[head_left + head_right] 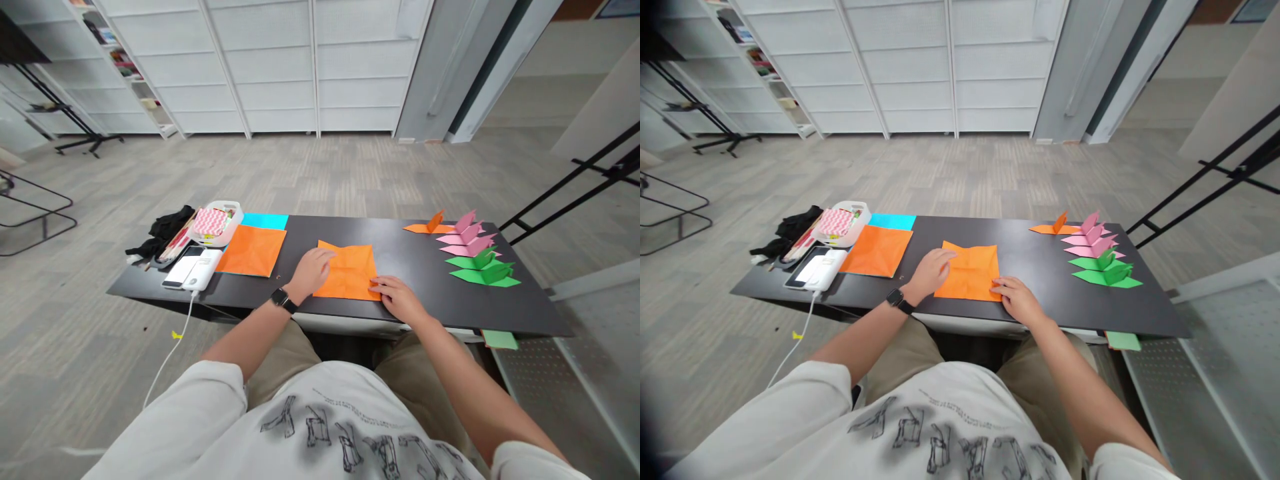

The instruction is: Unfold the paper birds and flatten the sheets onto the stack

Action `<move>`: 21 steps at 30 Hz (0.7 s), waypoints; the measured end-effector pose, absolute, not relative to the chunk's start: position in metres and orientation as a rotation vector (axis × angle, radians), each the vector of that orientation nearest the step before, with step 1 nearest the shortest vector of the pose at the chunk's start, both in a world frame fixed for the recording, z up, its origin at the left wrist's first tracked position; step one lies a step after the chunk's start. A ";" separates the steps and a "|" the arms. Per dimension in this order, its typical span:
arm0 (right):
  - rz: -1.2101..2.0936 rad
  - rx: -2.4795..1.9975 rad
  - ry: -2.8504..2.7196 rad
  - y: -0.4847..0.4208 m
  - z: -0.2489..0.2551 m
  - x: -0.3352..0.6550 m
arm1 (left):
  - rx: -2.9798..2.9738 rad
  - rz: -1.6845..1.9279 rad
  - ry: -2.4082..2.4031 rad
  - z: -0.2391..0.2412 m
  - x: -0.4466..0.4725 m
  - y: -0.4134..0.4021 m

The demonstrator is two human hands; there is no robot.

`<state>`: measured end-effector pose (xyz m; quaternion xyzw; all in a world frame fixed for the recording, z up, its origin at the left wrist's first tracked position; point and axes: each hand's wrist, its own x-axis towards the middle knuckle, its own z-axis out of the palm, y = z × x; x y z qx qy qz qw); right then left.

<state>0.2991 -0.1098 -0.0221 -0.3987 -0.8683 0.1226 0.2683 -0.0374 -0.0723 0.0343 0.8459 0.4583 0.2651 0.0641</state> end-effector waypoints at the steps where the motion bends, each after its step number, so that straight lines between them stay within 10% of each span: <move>1: 0.318 -1.064 -2.371 -0.110 -0.019 0.299 | 2.582 0.768 1.327 0.033 -0.025 -0.069; 21: 0.173 -1.508 -2.715 -0.042 -0.010 0.249 | 2.637 0.372 1.522 -0.014 -0.006 -0.054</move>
